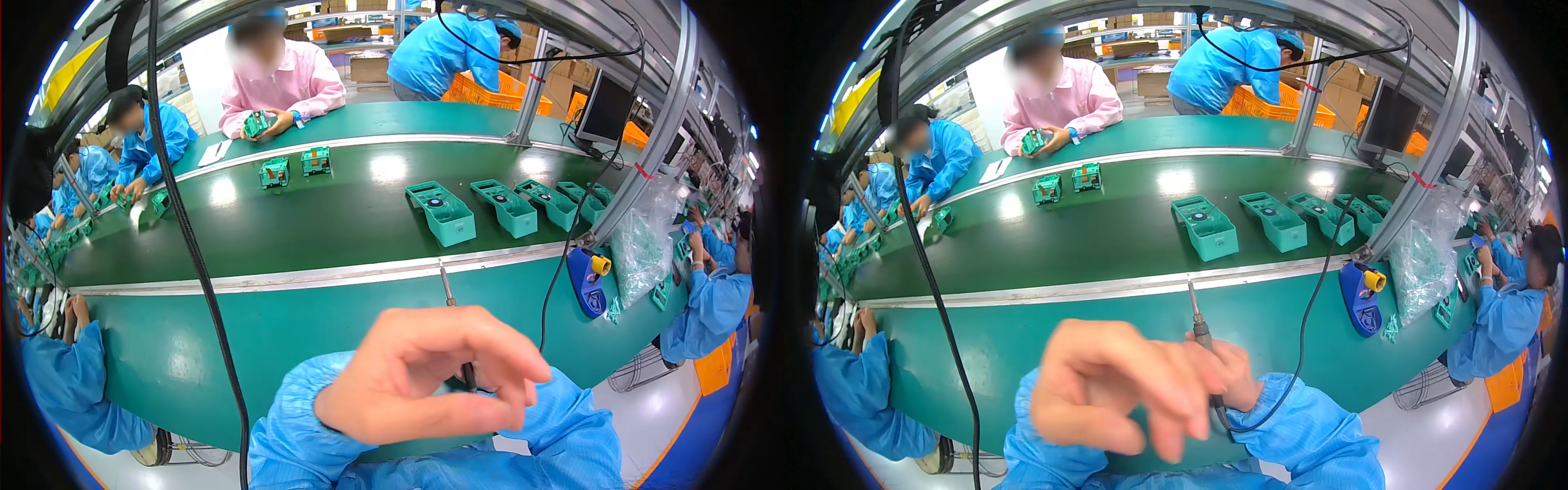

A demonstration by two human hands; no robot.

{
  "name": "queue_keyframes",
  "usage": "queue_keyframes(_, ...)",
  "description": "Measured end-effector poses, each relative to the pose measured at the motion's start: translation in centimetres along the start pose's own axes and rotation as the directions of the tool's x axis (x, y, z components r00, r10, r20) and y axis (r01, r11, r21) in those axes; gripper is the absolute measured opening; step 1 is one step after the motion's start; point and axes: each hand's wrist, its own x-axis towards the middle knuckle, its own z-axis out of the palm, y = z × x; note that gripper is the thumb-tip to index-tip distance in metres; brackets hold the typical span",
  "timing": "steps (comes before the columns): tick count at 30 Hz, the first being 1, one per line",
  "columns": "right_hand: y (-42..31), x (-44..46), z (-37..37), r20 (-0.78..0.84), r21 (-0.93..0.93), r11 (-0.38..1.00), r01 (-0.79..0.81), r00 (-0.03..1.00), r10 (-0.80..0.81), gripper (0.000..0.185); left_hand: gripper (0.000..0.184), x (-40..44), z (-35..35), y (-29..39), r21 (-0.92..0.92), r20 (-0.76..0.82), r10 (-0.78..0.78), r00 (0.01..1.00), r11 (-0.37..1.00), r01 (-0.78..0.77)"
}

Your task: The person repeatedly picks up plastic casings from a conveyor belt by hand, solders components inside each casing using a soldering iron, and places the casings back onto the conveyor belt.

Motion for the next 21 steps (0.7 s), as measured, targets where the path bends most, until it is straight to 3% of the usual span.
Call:
queue_keyframes(2,-0.8,1.2,-0.9,-0.007,0.1,0.995,-0.017,1.0,0.018,0.043,0.03,0.7,0.1,-1.2,-0.025,0.048,-0.062,0.997,0.998,0.063)
queue_keyframes(3,-2.4,1.0,1.2,-0.283,-0.07,0.997,-0.017,0.959,-0.004,0.043,0.028,1.0,0.1,-1.9,-0.049,0.076,-0.095,0.993,0.994,0.099)
queue_keyframes(4,-3.9,0.9,3.2,-0.537,-0.213,0.971,-0.107,0.843,-0.025,0.043,0.028,1.3,0.3,-2.6,-0.015,0.117,-0.158,0.98,0.987,0.161)
queue_keyframes(5,-2.6,-1.0,4.5,-0.508,-0.237,0.953,-0.187,0.86,0.043,0.043,0.028,1.7,0.5,-3.4,0.02,0.154,-0.221,0.963,0.975,0.22)
queue_keyframes(8,0.4,-1.5,3.1,-0.271,-0.309,0.943,-0.12,0.962,0.033,0.042,0.027,2.0,1.0,-7.5,0.025,0.247,-0.31,0.918,0.949,0.314)
queue_keyframes(10,1.2,-1.0,1.3,-0.059,-0.207,0.974,-0.09,0.995,0.079,0.034,0.027,1.8,1.5,-10.4,0.005,0.302,-0.354,0.885,0.929,0.37)
queue_keyframes(11,1.7,-0.7,1.3,-0.08,-0.201,0.979,-0.02,0.997,0.004,0.036,0.026,1.7,1.8,-11.6,0.003,0.328,-0.384,0.863,0.914,0.406)
queue_keyframes(13,1.4,-0.2,1.0,-0.077,-0.203,0.979,-0.018,0.997,0.002,0.037,0.024,1.1,2.3,-14.3,0.031,0.373,-0.459,0.806,0.875,0.483)
queue_keyframes(16,1.2,-0.1,0.6,-0.096,-0.206,0.979,-0.013,0.995,-0.006,0.039,0.016,-1.2,3.6,-18.4,0.156,0.376,-0.476,0.795,0.878,0.452)
queue_keyframes(19,1.4,-0.1,0.7,-0.11,-0.15,0.988,-0.025,0.994,0.009,0.039,0.019,-4.9,3.7,-23.5,0.265,0.39,-0.473,0.79,0.879,0.396)
queue_keyframes(21,1.2,-0.1,0.3,-0.116,-0.099,0.994,-0.038,0.993,0.026,0.039,0.022,-5.8,3.4,-25.0,0.295,0.318,-0.541,0.778,0.837,0.461)
